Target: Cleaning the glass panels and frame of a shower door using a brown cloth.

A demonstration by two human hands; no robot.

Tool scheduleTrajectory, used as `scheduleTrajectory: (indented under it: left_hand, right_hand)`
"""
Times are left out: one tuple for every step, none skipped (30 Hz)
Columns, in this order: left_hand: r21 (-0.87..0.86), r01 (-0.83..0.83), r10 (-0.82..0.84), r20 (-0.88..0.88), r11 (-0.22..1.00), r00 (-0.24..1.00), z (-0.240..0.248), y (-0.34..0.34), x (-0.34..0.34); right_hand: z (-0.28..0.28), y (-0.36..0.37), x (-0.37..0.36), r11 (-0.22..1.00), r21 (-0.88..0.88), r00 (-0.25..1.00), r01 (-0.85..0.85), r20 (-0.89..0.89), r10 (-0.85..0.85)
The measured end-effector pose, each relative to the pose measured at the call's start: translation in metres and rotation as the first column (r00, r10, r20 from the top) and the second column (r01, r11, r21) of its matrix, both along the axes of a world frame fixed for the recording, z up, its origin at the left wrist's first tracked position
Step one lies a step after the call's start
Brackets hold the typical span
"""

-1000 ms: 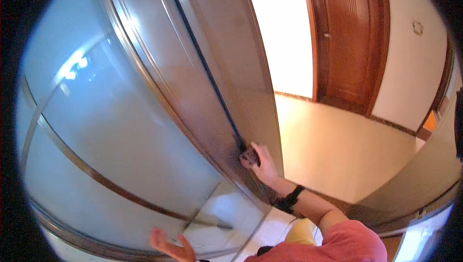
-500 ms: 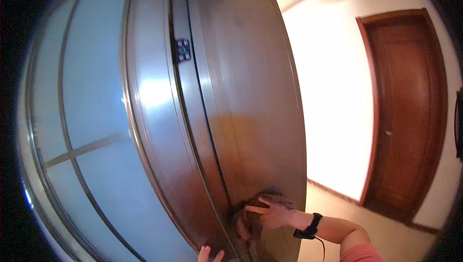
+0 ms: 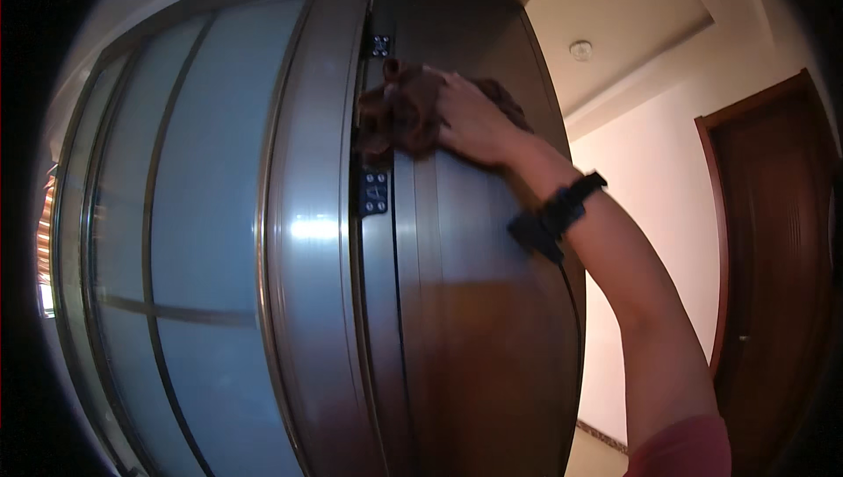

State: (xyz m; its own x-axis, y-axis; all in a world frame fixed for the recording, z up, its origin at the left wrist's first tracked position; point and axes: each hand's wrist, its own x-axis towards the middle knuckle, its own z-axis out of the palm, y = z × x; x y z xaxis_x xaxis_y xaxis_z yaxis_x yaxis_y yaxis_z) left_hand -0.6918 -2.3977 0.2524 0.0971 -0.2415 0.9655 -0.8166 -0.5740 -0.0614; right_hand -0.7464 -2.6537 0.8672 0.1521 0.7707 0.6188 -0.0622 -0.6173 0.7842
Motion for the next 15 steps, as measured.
scheduleTrajectory:
  left_hand:
    - [0.029, -0.030, 0.028, 0.049, 0.999, 0.998, 0.000, 0.000, 0.003]
    - [0.008, -0.010, 0.010, 0.028, 1.000, 1.000, -0.001, 0.001, 0.001]
    - [-0.011, 0.010, -0.010, 0.002, 1.000, 1.000, -0.005, -0.001, -0.003]
    - [-0.019, 0.046, -0.045, 0.009, 0.999, 0.999, -0.011, -0.007, 0.001]
    - [-0.007, 0.053, -0.053, -0.001, 0.999, 0.999, -0.009, -0.007, 0.000]
    - [0.030, 0.003, -0.002, -0.039, 1.000, 0.999, -0.010, -0.001, -0.006]
    - [0.072, -0.040, 0.045, -0.080, 0.997, 0.996, -0.017, 0.001, -0.020]
    - [0.081, -0.019, 0.026, -0.084, 0.997, 0.996, -0.011, -0.009, -0.023]
    - [0.040, -0.020, 0.020, -0.019, 0.999, 1.000, 0.003, -0.024, -0.026]
    - [0.010, -0.041, 0.041, 0.028, 0.999, 0.999, 0.012, -0.032, -0.033]
    - [0.035, -0.036, 0.036, 0.004, 0.999, 0.999, 0.014, -0.037, -0.033]
    - [0.094, -0.046, 0.048, -0.024, 0.994, 0.999, 0.012, -0.041, -0.032]
    - [0.158, -0.056, 0.065, -0.053, 0.986, 0.996, 0.008, -0.043, -0.032]
    - [0.173, -0.077, 0.087, -0.051, 0.982, 0.995, 0.018, -0.054, -0.026]
    - [0.105, -0.037, 0.034, 0.033, 0.994, 0.999, 0.033, -0.073, -0.023]
  right_hand:
    - [0.035, -0.005, 0.008, 0.998, -0.030, 0.995, 0.062, 0.076, -0.060]
    - [0.064, 0.001, 0.007, 0.976, 0.069, 0.973, 0.209, 0.082, -0.214]
    - [0.093, 0.007, 0.005, 0.922, 0.166, 0.928, 0.351, 0.067, -0.365]
    - [0.139, -0.011, -0.009, 0.924, 0.309, 0.960, 0.227, 0.090, -0.266]
    - [0.168, -0.036, -0.017, 0.891, 0.443, 0.979, 0.096, 0.118, -0.164]
    - [0.166, -0.049, -0.017, 0.841, 0.540, 0.965, -0.032, 0.236, -0.115]
    - [0.158, -0.069, -0.023, 0.770, 0.620, 0.933, -0.154, 0.347, -0.092]
    - [0.179, -0.114, -0.045, 0.797, 0.600, 0.935, -0.068, 0.317, -0.160]
    - [0.198, -0.153, -0.056, 0.816, 0.578, 0.932, 0.023, 0.283, -0.227]
    - [0.185, -0.167, -0.053, 0.815, 0.578, 0.955, 0.034, 0.221, -0.197]
    - [0.172, -0.182, -0.060, 0.812, 0.581, 0.972, 0.050, 0.159, -0.173]
    - [0.135, -0.181, -0.059, 0.815, 0.554, 0.985, -0.168, 0.126, 0.117]
    - [0.072, -0.146, -0.061, 0.770, 0.623, 0.973, -0.137, 0.231, -0.013]
    - [0.064, -0.145, -0.084, 0.805, 0.592, 0.995, -0.038, 0.097, -0.024]
    - [0.047, -0.159, -0.093, 0.830, 0.556, 0.999, 0.049, -0.045, -0.029]
